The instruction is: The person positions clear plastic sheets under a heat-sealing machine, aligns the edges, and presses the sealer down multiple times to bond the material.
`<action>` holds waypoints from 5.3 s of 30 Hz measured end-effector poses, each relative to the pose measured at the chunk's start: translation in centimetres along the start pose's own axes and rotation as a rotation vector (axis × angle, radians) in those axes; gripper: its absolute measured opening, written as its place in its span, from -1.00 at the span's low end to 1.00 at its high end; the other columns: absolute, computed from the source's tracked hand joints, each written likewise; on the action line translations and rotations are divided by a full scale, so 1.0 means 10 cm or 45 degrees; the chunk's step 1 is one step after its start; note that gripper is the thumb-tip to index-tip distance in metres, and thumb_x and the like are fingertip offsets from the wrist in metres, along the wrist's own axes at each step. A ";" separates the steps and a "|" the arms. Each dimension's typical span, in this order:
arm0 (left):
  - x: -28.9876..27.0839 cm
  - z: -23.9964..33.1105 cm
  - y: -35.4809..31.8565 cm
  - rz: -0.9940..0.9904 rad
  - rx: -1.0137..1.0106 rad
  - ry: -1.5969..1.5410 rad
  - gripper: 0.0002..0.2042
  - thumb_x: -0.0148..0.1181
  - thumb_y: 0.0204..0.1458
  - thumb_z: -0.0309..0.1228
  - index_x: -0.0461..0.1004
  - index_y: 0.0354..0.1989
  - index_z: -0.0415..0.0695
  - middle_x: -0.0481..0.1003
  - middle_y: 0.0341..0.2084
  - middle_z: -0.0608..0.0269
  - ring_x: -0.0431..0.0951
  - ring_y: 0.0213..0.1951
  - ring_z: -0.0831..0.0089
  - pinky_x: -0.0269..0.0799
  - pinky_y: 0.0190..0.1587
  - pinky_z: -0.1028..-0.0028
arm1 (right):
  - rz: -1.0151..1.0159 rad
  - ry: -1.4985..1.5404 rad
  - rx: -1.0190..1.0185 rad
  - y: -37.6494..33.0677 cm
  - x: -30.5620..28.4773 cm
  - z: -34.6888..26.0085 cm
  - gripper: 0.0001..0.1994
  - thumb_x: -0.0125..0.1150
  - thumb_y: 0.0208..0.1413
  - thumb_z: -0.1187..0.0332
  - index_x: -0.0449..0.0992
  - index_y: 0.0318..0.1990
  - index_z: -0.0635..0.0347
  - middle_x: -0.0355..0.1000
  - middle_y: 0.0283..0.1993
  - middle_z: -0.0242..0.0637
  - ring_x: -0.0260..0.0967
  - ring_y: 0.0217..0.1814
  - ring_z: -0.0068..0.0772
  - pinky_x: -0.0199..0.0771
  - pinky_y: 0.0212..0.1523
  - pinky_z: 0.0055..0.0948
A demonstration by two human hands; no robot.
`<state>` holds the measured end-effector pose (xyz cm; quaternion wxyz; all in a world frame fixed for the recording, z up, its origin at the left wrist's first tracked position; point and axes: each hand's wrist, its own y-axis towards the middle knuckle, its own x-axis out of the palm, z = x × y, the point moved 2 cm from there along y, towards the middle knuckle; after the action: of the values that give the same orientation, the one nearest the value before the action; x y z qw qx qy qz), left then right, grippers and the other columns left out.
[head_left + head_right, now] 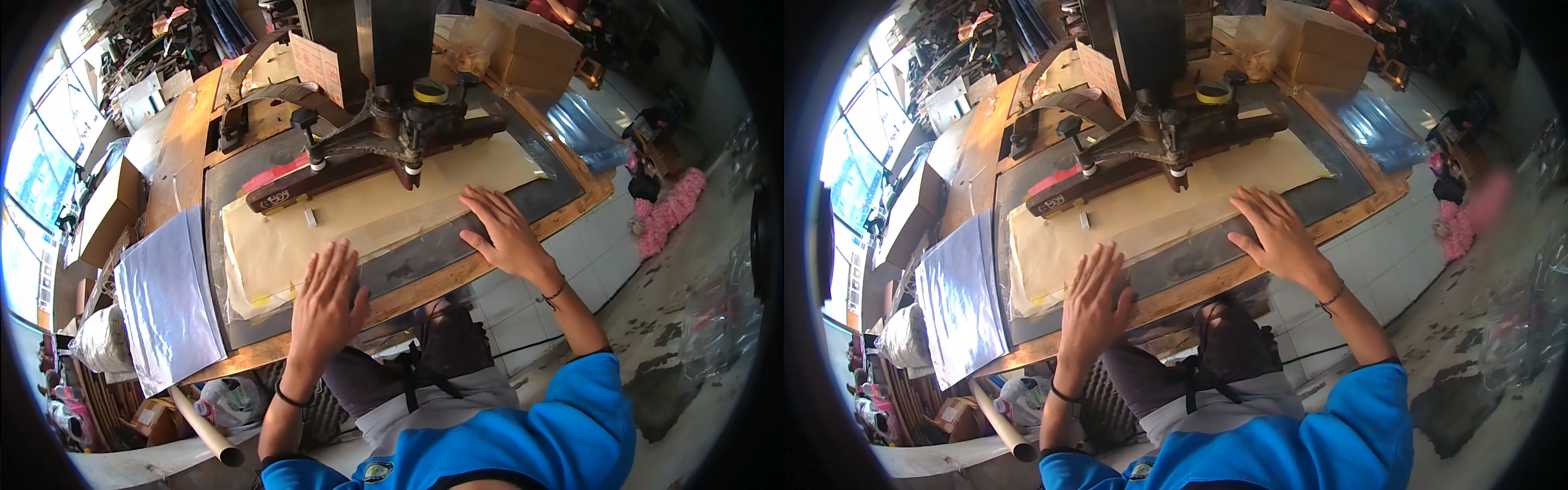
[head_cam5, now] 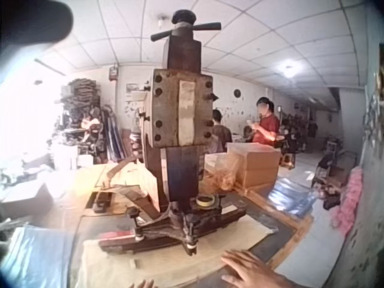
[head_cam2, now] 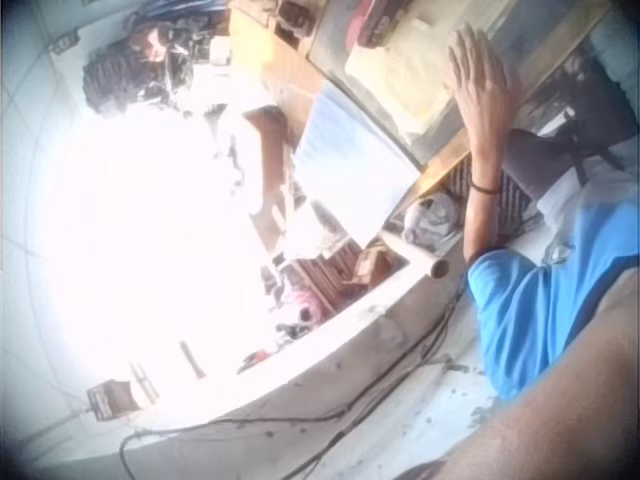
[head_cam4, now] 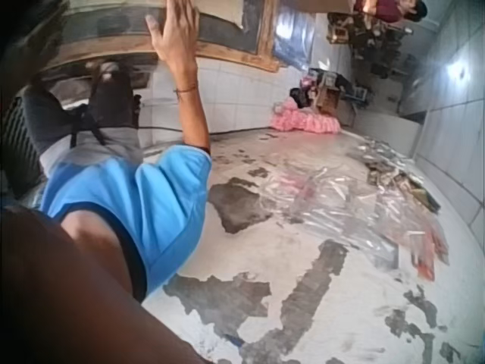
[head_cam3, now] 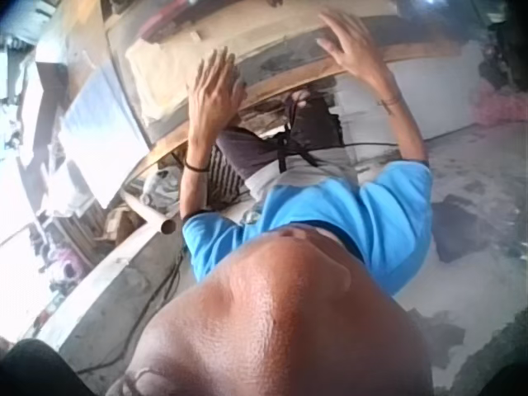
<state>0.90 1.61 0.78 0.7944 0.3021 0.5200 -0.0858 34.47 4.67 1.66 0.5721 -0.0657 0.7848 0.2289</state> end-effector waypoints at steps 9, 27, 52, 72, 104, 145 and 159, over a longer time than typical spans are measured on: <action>0.00 0.26 -0.02 -0.095 -0.065 -0.025 -0.28 0.14 0.27 0.00 0.26 0.41 -0.34 0.24 0.43 -0.14 0.14 0.50 -0.01 -0.08 0.55 0.08 | -0.120 -0.059 -0.104 -0.06 -0.02 -0.01 -0.33 0.00 0.39 -0.13 0.32 0.40 0.23 0.19 0.53 -0.07 0.02 0.62 -0.06 -0.10 0.59 0.08; -0.07 0.17 0.09 -0.112 -0.135 0.006 -0.37 0.14 0.30 -0.07 0.34 0.32 -0.39 0.34 0.36 -0.17 0.24 0.44 -0.07 0.07 0.51 0.10 | -0.172 0.068 -0.028 0.20 -0.04 0.04 -0.37 0.04 0.39 -0.10 0.36 0.37 0.22 0.17 0.54 -0.05 0.04 0.60 -0.04 -0.14 0.63 -0.05; 0.01 0.14 0.27 0.046 -0.438 -0.894 -0.48 0.29 0.15 -0.61 0.40 0.33 -0.31 0.50 -0.33 0.28 0.61 -0.20 0.48 0.53 -0.01 0.43 | 0.218 0.274 -0.399 0.25 -0.24 -0.51 -0.68 0.36 0.19 0.19 0.62 0.03 0.13 0.55 0.14 -0.23 0.43 0.20 -0.11 0.32 0.33 -0.11; -0.03 0.28 0.06 0.406 -0.388 -1.479 -0.72 0.10 0.39 -0.42 0.49 0.12 -0.38 0.66 -0.18 -0.01 0.72 -0.19 0.26 0.65 -0.06 0.35 | 0.024 0.636 -0.519 0.64 -0.26 -1.01 -0.84 0.46 0.10 0.26 0.71 -0.26 0.12 0.58 -0.36 -0.29 0.50 -0.27 -0.23 0.49 -0.23 -0.29; -0.72 0.45 0.32 0.200 -0.113 -0.377 -0.90 0.37 0.11 -0.46 0.75 -0.23 -0.13 0.71 -0.34 0.15 0.72 -0.34 0.24 0.59 -0.26 0.38 | 0.035 0.565 -0.566 0.60 -0.49 -1.06 -0.85 0.53 0.00 0.37 0.75 -0.26 0.12 0.62 -0.39 -0.31 0.42 -0.37 -0.34 0.41 -0.32 -0.34; -0.54 -0.28 0.42 0.442 -0.463 -0.034 -0.91 0.31 0.16 -0.43 0.67 -0.26 -0.15 0.67 -0.42 0.24 0.60 -0.42 0.31 0.47 -0.31 0.33 | -0.203 0.484 0.206 0.58 -0.58 0.68 -0.80 0.40 0.19 0.34 0.72 -0.15 0.31 0.67 -0.31 -0.26 0.56 -0.25 -0.53 0.52 -0.15 -0.48; 0.44 0.38 0.44 0.039 -0.110 0.051 -0.36 0.13 0.29 -0.08 0.28 0.41 -0.29 0.27 0.42 -0.11 0.21 0.47 0.00 0.03 0.51 0.05 | 0.006 0.025 -0.378 0.41 0.26 -0.29 -0.50 0.16 0.33 -0.01 0.50 0.30 0.02 0.35 0.42 -0.19 0.22 0.47 -0.06 0.06 0.52 0.00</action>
<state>7.76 3.79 -0.28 0.7974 0.2770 0.5342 -0.0451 29.61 7.48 1.13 0.5478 -0.1498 0.7482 0.3431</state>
